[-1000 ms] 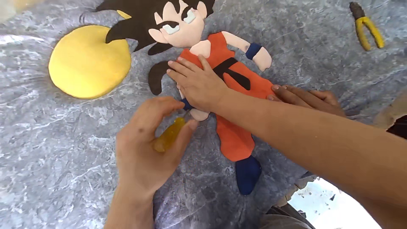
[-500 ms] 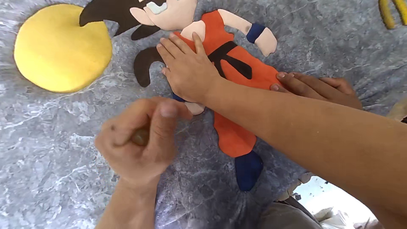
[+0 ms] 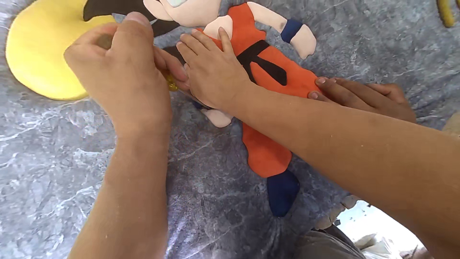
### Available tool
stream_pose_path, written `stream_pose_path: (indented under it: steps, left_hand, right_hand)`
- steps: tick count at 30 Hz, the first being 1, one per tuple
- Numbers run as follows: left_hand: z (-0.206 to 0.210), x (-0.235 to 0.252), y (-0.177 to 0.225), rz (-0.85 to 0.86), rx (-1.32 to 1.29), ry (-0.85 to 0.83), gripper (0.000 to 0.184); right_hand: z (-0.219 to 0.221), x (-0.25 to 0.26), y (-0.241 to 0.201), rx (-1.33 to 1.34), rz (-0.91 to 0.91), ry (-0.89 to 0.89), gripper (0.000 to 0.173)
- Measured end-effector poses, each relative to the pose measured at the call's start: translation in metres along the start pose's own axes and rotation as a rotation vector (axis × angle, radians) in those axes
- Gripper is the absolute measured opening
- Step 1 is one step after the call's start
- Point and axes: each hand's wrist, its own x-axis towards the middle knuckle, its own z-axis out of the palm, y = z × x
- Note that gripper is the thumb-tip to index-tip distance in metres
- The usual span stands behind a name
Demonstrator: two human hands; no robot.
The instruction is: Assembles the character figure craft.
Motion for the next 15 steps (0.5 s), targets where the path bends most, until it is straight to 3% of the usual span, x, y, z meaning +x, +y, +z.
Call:
stream_pose_path:
  steps: [6, 11, 15]
  left_hand:
    - [0.007, 0.005, 0.0, -0.019, 0.019, -0.019, 0.023]
    - [-0.03, -0.078, 0.017, 0.287, 0.041, -0.164, 0.029]
    - [-0.075, -0.113, 0.027, 0.338, -0.157, -0.135, 0.031]
  right_hand:
    - [-0.002, 0.004, 0.002, 0.022, 0.026, -0.05, 0.057]
    - [-0.002, -0.005, 0.001, 0.002, -0.008, -0.012, 0.057]
    - [0.001, -0.016, 0.001, -0.092, -0.084, -0.028, 0.062]
